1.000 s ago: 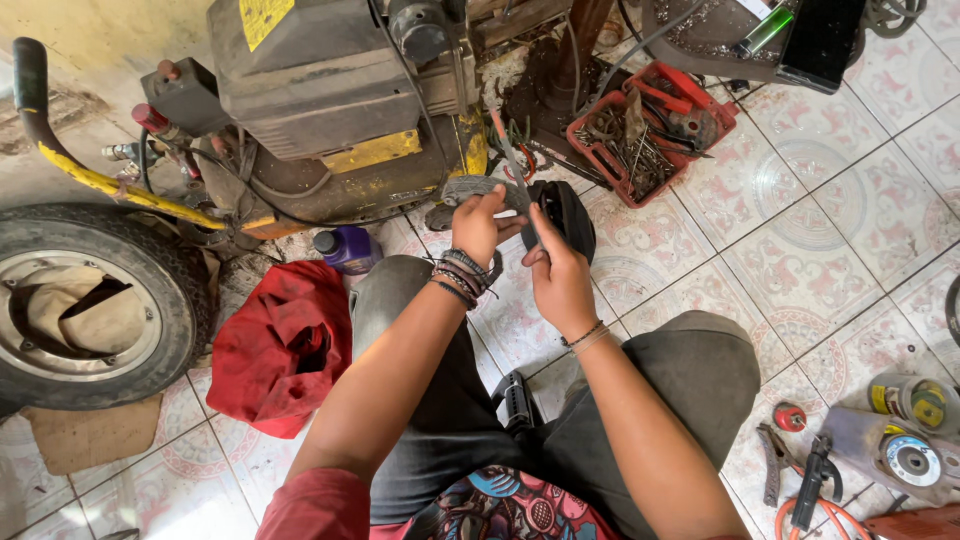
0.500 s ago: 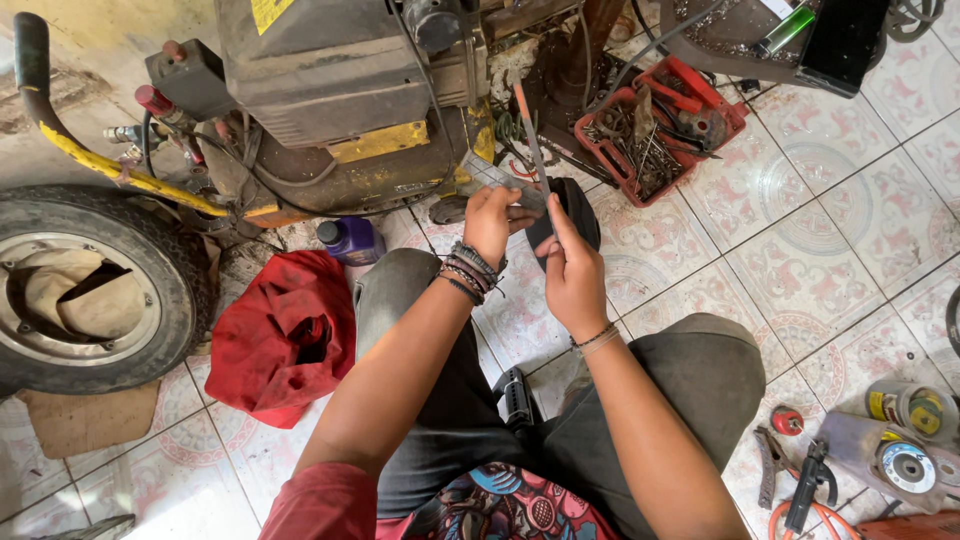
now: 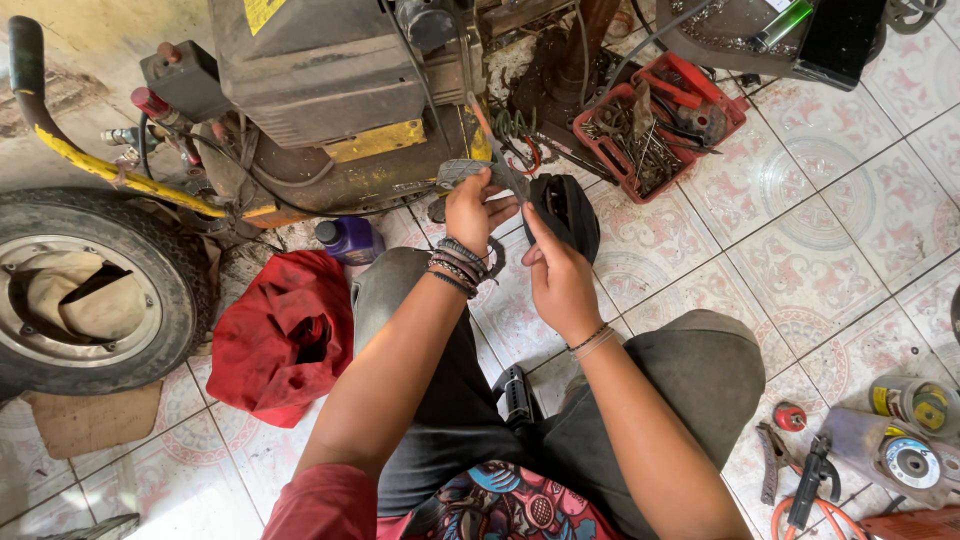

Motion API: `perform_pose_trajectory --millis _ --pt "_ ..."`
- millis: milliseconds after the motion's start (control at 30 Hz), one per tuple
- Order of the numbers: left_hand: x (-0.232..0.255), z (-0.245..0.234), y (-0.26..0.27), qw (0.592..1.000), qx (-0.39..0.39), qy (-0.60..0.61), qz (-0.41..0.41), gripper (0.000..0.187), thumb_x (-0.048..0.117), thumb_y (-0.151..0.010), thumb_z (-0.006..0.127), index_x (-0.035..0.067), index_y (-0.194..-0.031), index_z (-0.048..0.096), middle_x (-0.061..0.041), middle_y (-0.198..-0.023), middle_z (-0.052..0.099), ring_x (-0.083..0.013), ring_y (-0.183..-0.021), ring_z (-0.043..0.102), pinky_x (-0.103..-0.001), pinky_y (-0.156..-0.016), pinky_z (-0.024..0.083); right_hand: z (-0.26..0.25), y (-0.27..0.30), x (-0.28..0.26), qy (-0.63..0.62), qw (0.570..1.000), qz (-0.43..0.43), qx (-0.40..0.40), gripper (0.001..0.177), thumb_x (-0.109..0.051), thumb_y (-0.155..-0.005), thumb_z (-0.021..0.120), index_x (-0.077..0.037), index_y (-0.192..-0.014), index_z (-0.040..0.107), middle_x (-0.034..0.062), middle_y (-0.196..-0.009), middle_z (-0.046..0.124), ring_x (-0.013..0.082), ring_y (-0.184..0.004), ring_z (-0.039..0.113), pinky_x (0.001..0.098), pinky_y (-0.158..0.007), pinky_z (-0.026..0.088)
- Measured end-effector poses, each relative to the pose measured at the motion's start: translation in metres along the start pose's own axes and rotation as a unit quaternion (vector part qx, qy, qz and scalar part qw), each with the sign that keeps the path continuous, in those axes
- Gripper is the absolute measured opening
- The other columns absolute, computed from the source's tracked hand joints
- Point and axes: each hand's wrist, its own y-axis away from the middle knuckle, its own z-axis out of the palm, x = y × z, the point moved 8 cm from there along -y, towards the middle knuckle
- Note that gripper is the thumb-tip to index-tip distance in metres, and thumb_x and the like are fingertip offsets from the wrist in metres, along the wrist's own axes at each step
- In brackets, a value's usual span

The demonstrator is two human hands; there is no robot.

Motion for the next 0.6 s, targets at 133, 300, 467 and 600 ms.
perform_pose_trajectory --millis 133,300,467,600 --pt "0.001 -0.008 -0.003 1.000 0.022 -0.013 0.005 0.032 0.030 -0.084 0.061 0.000 -0.093 0.056 -0.014 -0.080 0.057 -0.0346 -0.071 0.067 -0.048 -0.069 0.059 0.001 0.002 0.002 0.000 1.000 0.005 -0.009 0.060 0.002 -0.082 0.044 -0.018 -0.138 0.048 0.0068 -0.072 0.065 0.0253 -0.077 0.065 0.0361 -0.074 0.052" --pt "0.002 -0.006 0.002 0.999 0.031 -0.031 0.029 0.031 0.026 -0.085 0.062 -0.003 -0.089 0.055 -0.018 -0.080 0.059 -0.0378 -0.071 0.068 -0.049 -0.068 0.058 0.002 0.002 0.003 0.004 1.000 0.011 -0.019 0.062 0.003 -0.081 0.044 -0.018 -0.139 0.047 0.0069 -0.071 0.066 0.0266 -0.077 0.065 0.0378 -0.075 0.052" --pt "-0.008 0.006 0.011 0.998 0.000 -0.062 0.016 0.031 0.025 -0.084 0.067 -0.005 -0.084 0.056 -0.019 -0.079 0.058 -0.0421 -0.070 0.067 -0.052 -0.062 0.058 -0.001 0.000 0.011 0.005 1.000 0.028 -0.013 0.063 0.003 -0.081 0.044 -0.018 -0.141 0.044 0.0068 -0.072 0.066 0.0260 -0.079 0.065 0.0377 -0.076 0.053" --pt "0.000 0.006 0.016 0.998 0.016 -0.058 0.018 0.033 0.024 -0.085 0.065 -0.007 -0.084 0.054 -0.021 -0.082 0.056 -0.0452 -0.071 0.067 -0.054 -0.064 0.058 0.004 0.002 0.014 0.009 0.999 0.040 -0.021 0.063 0.001 -0.081 0.044 -0.020 -0.141 0.044 0.0065 -0.072 0.066 0.0257 -0.080 0.065 0.0383 -0.077 0.053"
